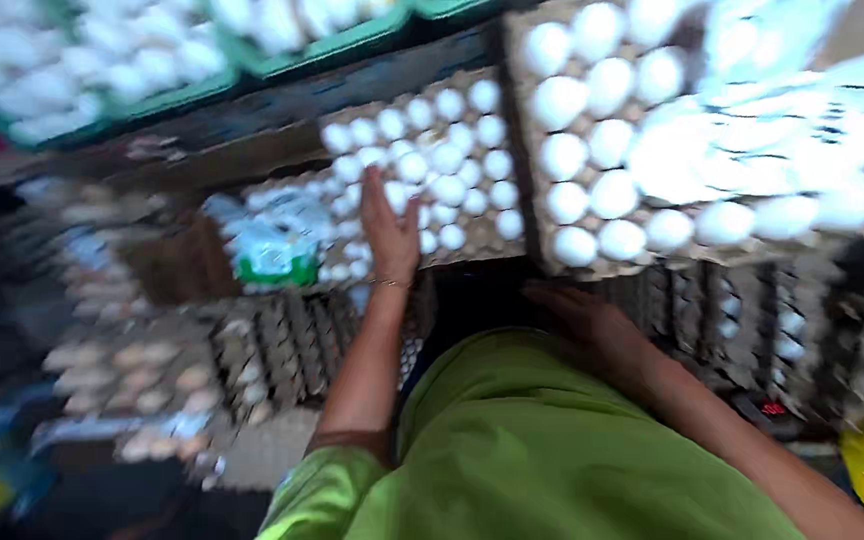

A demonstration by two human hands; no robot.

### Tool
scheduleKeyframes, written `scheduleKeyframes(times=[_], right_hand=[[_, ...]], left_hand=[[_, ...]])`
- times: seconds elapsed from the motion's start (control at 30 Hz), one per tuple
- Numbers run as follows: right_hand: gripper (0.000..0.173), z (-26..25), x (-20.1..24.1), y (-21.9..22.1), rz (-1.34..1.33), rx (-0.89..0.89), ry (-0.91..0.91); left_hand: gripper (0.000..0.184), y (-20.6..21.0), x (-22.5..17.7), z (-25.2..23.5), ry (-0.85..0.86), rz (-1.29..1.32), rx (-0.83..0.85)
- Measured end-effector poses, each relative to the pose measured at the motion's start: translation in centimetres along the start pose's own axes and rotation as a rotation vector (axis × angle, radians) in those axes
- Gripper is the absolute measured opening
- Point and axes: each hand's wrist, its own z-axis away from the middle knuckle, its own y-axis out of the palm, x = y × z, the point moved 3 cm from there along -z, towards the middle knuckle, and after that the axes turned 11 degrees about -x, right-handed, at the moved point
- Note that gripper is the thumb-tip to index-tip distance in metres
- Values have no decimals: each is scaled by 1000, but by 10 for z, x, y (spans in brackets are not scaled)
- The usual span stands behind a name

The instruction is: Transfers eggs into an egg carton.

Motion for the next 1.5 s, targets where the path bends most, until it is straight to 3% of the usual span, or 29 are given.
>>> scheduleKeyframes(times=[0.17,0.33,0.4,0.47,0.53,0.6,0.73,0.97,1.07,1.17,1.37,1.43,1.5], right_hand=[[40,38,-39,-21,51,23,28],[41,38,-49,-31,146,153,-43],[38,32,-53,-30,190,231,-67],[37,27,-59,-27,244,300,-84],[37,23,-64,-23,304,366,-93],[37,21,-64,-19,350,431,-101],[39,26,-50,-17,341,457,-114],[37,46,-32,-10,279,360,-48],[38,19,2,1,288,239,-149],[42,-38,30,19,336,138,-205],[56,-150,33,57,485,54,-17],[63,-165,27,66,532,47,32],[64,-173,14,74,591,24,-6]], left_hand=[[61,-16,1,55,-23,-69,-99],[58,-32,37,184,-151,-133,-18],[57,-37,59,251,-333,-163,80],[57,-50,67,311,-601,-165,287],[55,-63,64,357,-830,-155,434],[51,-72,55,383,-947,-155,490],[49,-66,49,378,-896,-118,517],[49,-37,60,263,-736,15,413],[47,-21,62,238,-650,37,424],[47,-20,75,244,-630,76,455],[48,-65,127,323,-896,161,506],[47,-88,149,364,-1112,254,413],[46,-113,170,402,-1388,361,199]])
